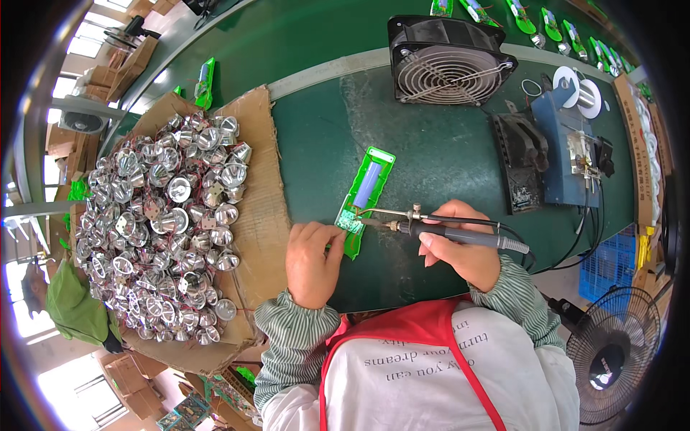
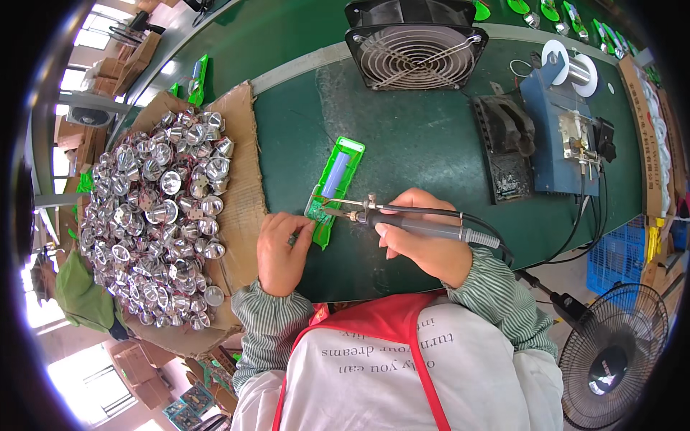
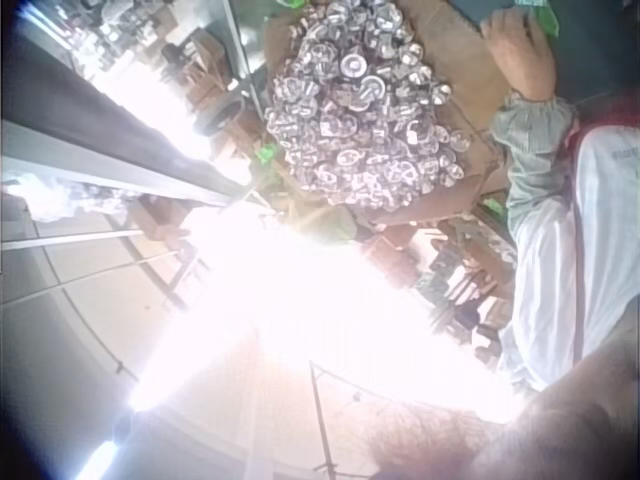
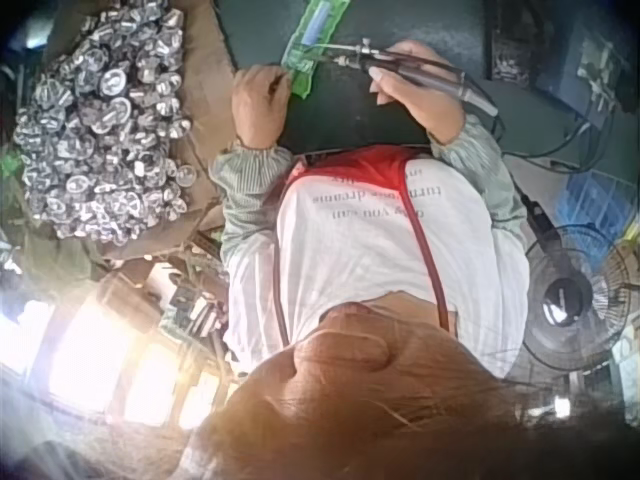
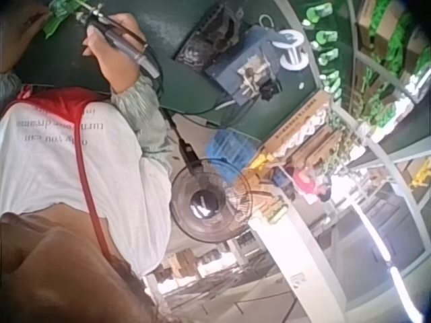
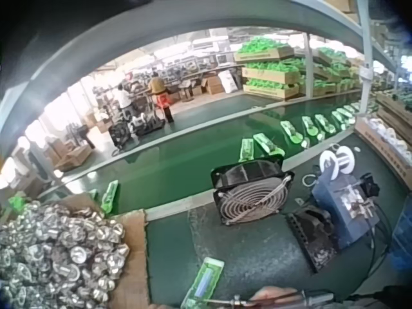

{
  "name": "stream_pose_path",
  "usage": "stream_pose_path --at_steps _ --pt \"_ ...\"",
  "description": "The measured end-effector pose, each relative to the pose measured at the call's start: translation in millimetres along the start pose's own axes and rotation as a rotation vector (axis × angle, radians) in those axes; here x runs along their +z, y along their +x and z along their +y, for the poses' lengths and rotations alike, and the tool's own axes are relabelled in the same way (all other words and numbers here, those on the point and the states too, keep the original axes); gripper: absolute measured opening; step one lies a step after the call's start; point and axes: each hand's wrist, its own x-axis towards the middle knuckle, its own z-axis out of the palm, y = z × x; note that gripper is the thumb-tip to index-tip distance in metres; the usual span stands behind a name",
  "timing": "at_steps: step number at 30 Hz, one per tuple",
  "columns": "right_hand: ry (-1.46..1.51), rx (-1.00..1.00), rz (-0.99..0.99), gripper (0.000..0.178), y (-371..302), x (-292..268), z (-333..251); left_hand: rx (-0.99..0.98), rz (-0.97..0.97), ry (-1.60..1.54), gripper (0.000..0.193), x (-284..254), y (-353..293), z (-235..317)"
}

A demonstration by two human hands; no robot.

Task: The person solders wires from reflectors onto circuit boards inside flashlight casings using a soldering iron and places the assembled units onto the conveyor belt.

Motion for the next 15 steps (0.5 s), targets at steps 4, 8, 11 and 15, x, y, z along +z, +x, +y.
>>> stream_pose_path --at_steps 4,8,11,15 --pt "-0.041 -0.014 -0.005 0.018 -4 -4 1 0.007 0.004 -0.007 0.004 0 1 1" --pt "-0.041 -0.046 -0.026 0.018 -6 -6 4 -0.016 -0.017 0.006 0.006 -2 0 2" --pt "-0.031 -0.055 -0.004 0.017 -7 -7 3 -0.08 0.024 -0.125 0.012 -10 -7 -3" --pt "0.009 -0.042 0.013 0.015 -7 -9 4 -0.243 -0.012 -0.437 0.017 -17 -33 -30"
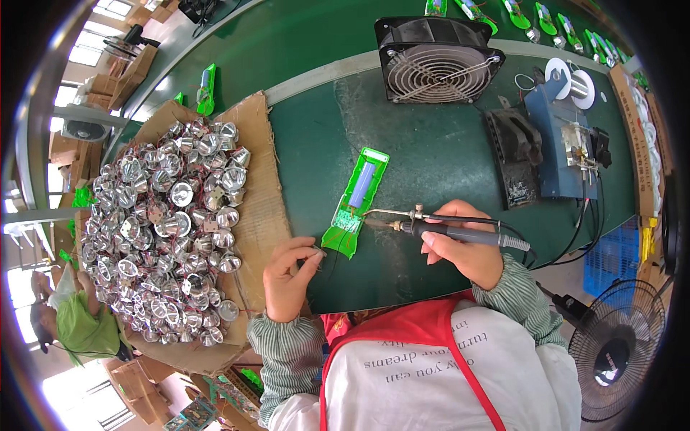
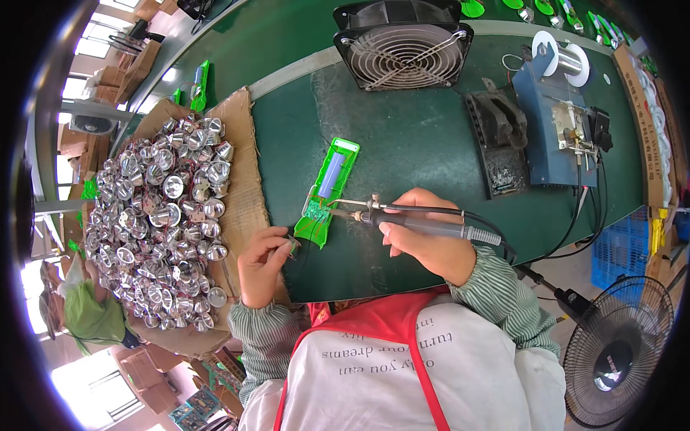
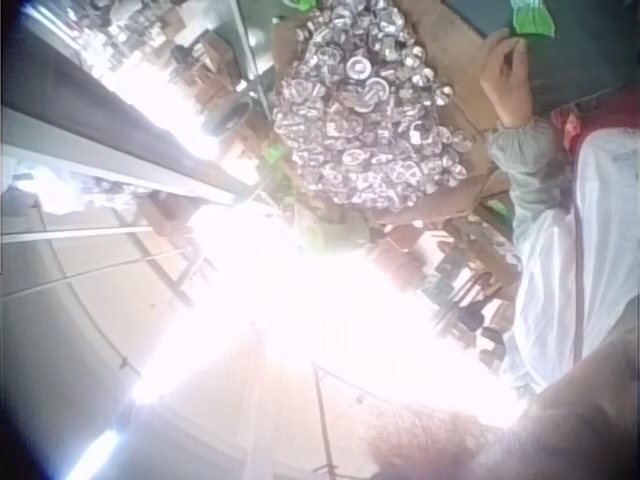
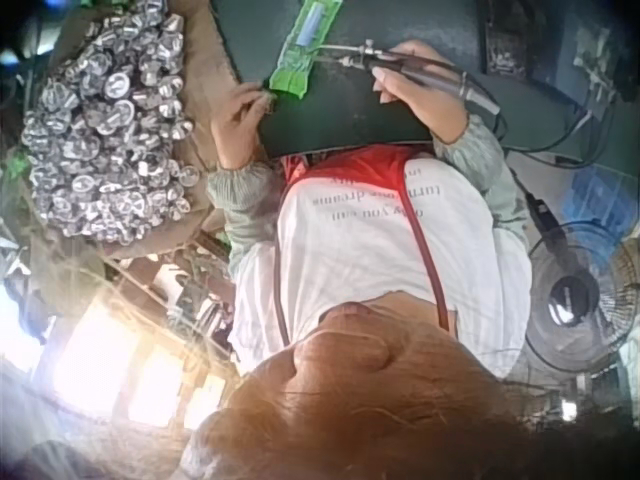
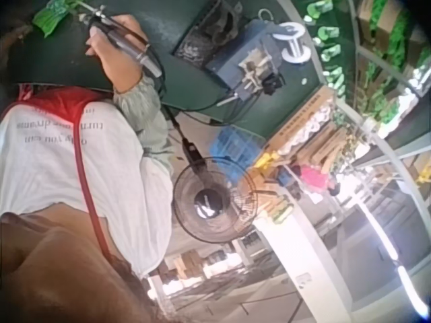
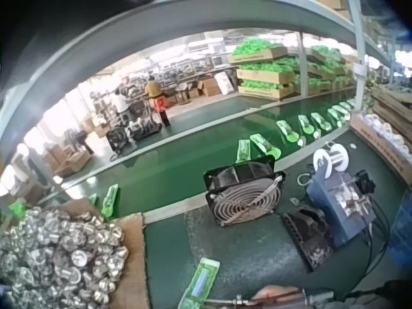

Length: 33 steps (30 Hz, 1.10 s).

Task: The person solders wires from reflectors onto circuit boards inside flashlight casings using a soldering iron and places the assembled units onto the conveyor belt.

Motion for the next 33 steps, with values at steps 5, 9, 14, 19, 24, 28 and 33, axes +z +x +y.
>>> stream_pose_path --at_steps 5,9,14,19,24,28,33 --pt "0.02 0.001 -0.002 0.014 1 6 0 -0.068 0.192 0.116 0.019 11 0 0" --pt "-0.032 -0.013 -0.011 0.016 -1 7 -1 0.002 0.316 0.271 0.018 21 14 11" --pt "0.006 0.03 -0.002 0.018 -1 3 0 -0.136 0.192 0.24 0.02 19 21 14" --pt "0.0 0.019 -0.013 0.016 1 4 -1 0.14 0.105 0.406 0.015 11 18 13" --pt "-0.004 -0.012 -0.013 0.014 6 11 -1 0.303 0.151 0.46 0.014 20 18 19" --pt "-0.036 -0.009 -0.011 0.014 7 10 -1 0.176 0.161 0.381 0.01 28 20 19" --pt "-0.011 0.019 -0.011 0.014 9 13 1 0.123 0.096 0.485 0.007 30 25 24"
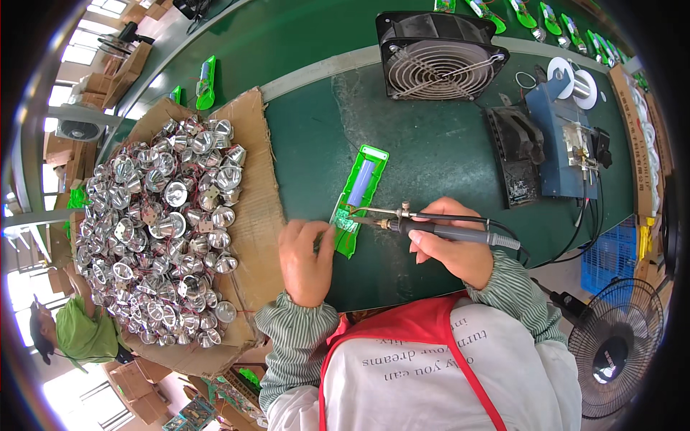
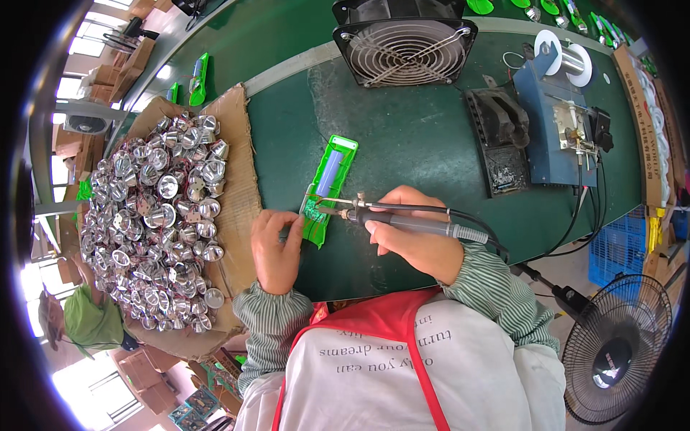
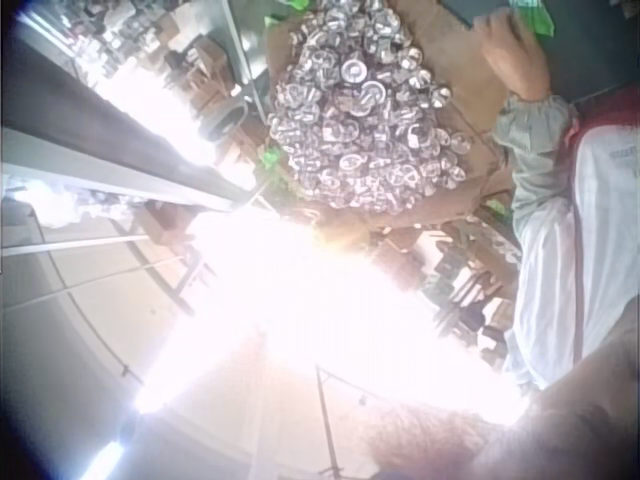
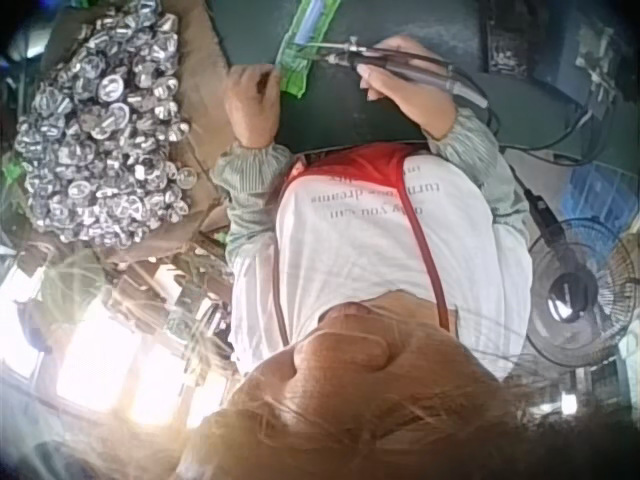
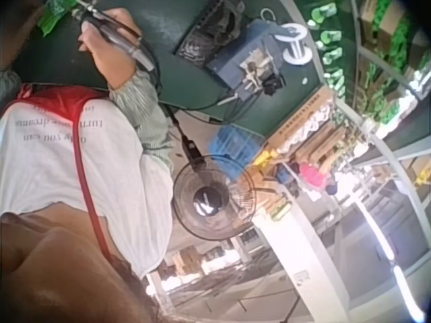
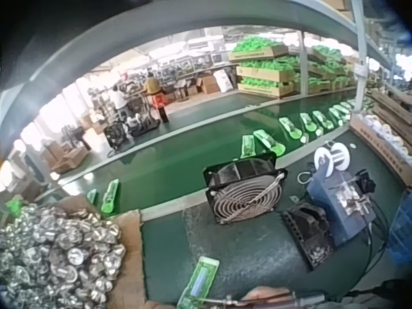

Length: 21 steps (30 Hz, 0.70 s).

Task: The person solders wires from reflectors onto circuit boards inside flashlight casings using a soldering iron and places the assembled units onto the conveyor belt.

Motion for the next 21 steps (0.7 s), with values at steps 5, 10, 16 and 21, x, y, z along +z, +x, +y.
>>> stream_pose_path --at_steps 5,10,16,21 --pt "0.006 0.027 -0.026 0.015 5 3 4 0.128 0.004 -0.089 0.009 3 3 -2" --pt "0.012 0.049 -0.011 0.015 8 5 3 0.065 -0.048 -0.105 0.008 3 3 -3" --pt "-0.041 0.028 -0.037 0.015 11 3 6 0.078 -0.056 -0.096 0.008 2 5 -1" --pt "-0.039 0.007 -0.022 0.015 11 4 8 0.081 -0.056 -0.11 0.008 3 4 -2"
